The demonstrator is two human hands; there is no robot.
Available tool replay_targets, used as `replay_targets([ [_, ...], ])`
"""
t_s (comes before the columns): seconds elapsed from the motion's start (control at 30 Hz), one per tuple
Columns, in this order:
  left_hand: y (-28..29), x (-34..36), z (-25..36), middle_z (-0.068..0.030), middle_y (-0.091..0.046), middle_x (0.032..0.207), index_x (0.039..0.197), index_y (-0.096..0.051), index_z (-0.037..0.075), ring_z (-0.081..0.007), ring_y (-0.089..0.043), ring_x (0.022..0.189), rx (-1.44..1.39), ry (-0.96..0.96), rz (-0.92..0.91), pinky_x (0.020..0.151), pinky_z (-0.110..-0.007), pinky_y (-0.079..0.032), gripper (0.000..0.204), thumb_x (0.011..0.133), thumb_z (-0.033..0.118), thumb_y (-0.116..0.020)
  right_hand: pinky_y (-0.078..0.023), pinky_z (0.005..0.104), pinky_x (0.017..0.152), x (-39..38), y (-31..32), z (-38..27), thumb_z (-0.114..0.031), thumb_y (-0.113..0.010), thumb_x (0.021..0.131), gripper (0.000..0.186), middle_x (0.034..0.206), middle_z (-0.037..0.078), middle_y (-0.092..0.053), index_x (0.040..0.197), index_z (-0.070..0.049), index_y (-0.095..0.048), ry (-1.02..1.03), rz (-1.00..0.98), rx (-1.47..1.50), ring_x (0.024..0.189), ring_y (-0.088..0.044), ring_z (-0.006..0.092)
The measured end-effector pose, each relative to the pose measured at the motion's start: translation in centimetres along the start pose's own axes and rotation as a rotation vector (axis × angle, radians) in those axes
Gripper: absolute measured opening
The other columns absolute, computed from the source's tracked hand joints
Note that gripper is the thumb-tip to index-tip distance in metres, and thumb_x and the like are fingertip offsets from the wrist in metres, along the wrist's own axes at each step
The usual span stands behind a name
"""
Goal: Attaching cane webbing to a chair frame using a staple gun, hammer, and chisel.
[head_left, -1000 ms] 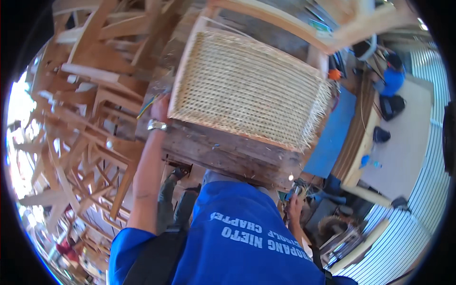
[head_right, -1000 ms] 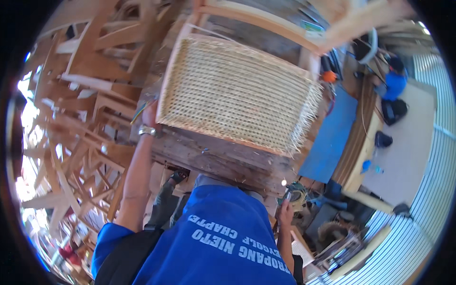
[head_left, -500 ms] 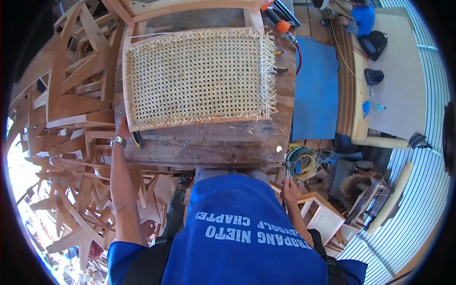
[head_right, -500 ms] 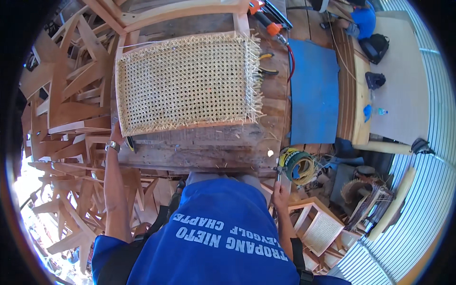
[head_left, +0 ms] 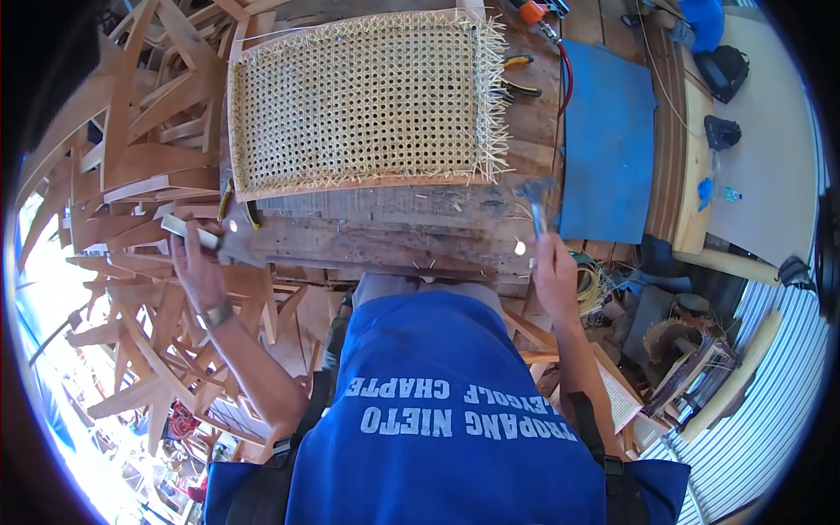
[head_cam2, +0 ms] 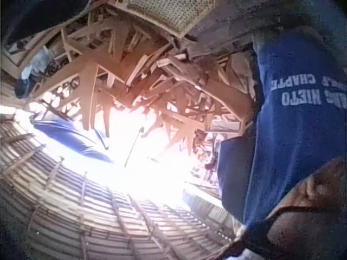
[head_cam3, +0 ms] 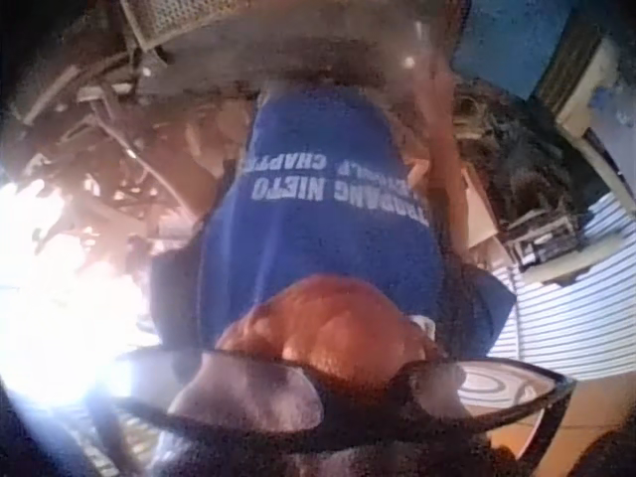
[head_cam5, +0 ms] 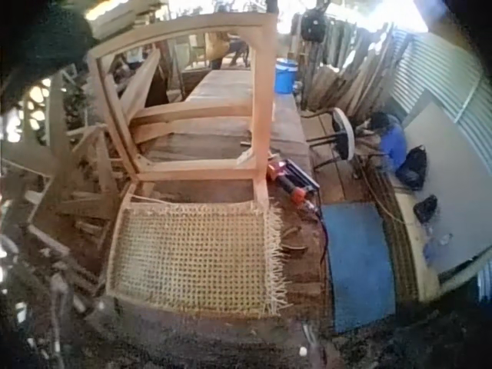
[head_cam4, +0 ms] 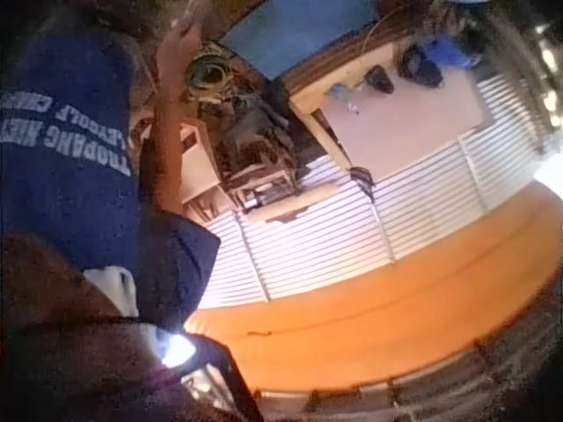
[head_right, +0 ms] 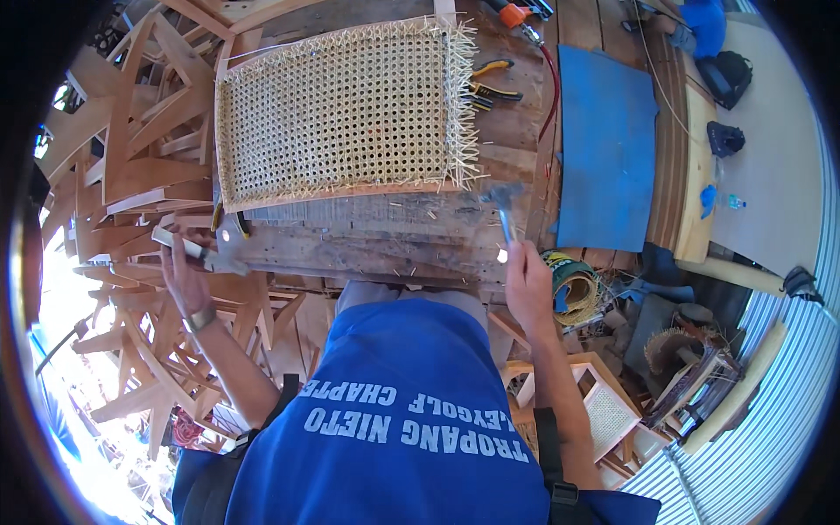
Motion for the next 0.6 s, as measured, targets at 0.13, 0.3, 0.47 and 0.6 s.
replay_targets([
  [0.13, -4.9, -3.3, -3.9, 0.0007, -0.059, 0.079, 0.113, -0.06, 0.005, -0.006, -0.053, 0.067, 0.183, 0.131, -0.118, 0.059, -0.021, -0.042, 0.021, 0.101, 0.022, -0.063, -0.039, 0.0318, 0.053, 1.5, -1.9, -4.0, -0.028, -0.049, 0.107, 0.028, 0.066, 0.004, -0.051, 0.104, -0.001, -0.058, 0.31, -0.012, -0.202, 0.058, -0.05, 0.0135],
  [0.3, -11.7, -5.1, -10.0, -0.0003, -0.064, 0.081, 0.12, -0.06, 0.004, -0.0073, -0.055, 0.067, 0.35, 0.112, -0.281, 0.058, -0.023, -0.043, 0.029, 0.098, 0.022, -0.068, -0.041, 0.0387, 0.055, 5.3, -3.4, -4.4, -0.03, -0.049, 0.107, 0.033, 0.065, 0.015, -0.05, 0.093, 0.0, -0.055, 0.343, 0.049, -0.369, 0.056, -0.049, 0.0264],
  [0.47, -15.7, -7.0, -9.9, -0.0042, -0.06, 0.073, 0.134, -0.057, 0.008, -0.0113, -0.053, 0.064, 0.548, -0.003, -0.527, 0.059, -0.03, -0.046, 0.047, 0.094, 0.025, -0.073, -0.045, 0.0477, 0.058, 6.4, -4.4, -4.2, -0.03, -0.051, 0.106, 0.032, 0.068, 0.023, -0.056, 0.089, -0.002, -0.049, 0.333, -0.013, -0.467, 0.065, -0.057, 0.0464],
  [0.6, -14.5, -7.4, -12.0, -0.0034, -0.061, 0.074, 0.135, -0.058, 0.009, -0.01, -0.052, 0.066, 0.483, 0.089, -0.548, 0.06, -0.031, -0.047, 0.046, 0.094, 0.023, -0.072, -0.042, 0.0459, 0.055, 4.5, -5.4, -5.3, -0.03, -0.048, 0.107, 0.031, 0.066, 0.019, -0.053, 0.094, -0.002, -0.05, 0.372, 0.049, -0.49, 0.058, -0.056, 0.0388],
])
Point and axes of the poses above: each hand's wrist, its own x-axis towards the middle knuckle, its own y-axis out of the back of the hand, z = x × y, the point moved 5 cm from there along x, towards the middle knuckle
